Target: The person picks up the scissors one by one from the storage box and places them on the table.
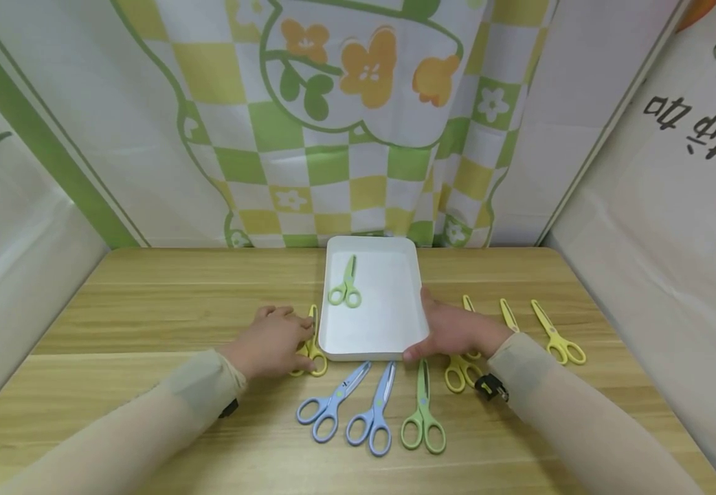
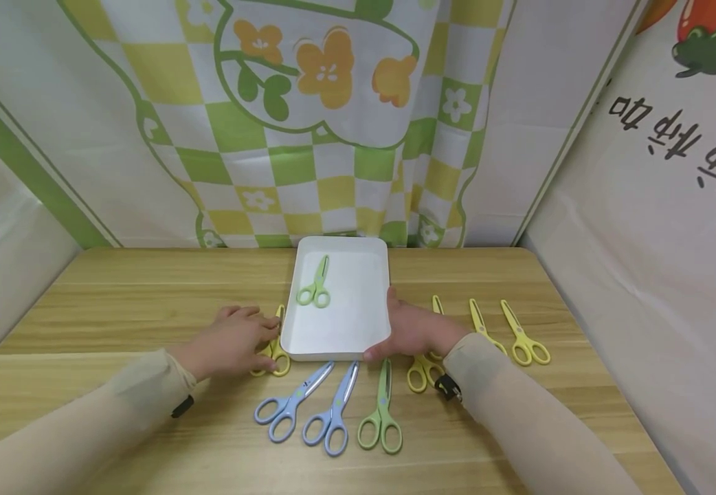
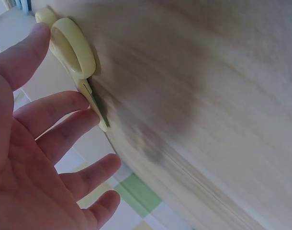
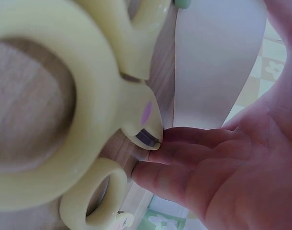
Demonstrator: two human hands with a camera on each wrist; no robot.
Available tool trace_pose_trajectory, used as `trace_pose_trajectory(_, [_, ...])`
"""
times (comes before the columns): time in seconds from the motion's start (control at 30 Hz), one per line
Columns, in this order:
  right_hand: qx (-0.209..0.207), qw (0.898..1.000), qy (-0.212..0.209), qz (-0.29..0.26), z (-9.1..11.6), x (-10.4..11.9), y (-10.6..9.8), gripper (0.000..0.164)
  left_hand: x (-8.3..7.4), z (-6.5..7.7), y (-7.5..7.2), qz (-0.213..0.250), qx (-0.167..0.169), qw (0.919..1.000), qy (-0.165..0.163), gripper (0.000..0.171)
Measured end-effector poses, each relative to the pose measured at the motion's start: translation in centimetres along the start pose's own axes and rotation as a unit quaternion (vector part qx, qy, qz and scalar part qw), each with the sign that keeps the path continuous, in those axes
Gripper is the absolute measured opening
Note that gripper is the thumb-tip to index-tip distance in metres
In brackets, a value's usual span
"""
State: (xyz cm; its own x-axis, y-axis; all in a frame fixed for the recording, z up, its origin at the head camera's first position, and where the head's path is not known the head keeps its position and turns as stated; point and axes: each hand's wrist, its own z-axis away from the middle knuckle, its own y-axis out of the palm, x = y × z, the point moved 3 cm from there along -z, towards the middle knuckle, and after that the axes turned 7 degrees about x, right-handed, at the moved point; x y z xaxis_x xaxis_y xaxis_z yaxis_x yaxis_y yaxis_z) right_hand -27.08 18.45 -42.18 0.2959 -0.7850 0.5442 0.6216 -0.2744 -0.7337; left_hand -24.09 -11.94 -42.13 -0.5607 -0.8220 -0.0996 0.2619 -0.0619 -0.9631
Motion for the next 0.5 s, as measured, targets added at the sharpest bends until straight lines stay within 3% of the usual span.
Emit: trace_pose_trajectory(0.5, [-0.004, 1.0, 0.0, 0.0, 0.05, 0.05, 0.11, 0.142, -0.32, -0.01, 0.17, -0.008, -0.008, 0.9999, 0.002, 0.065])
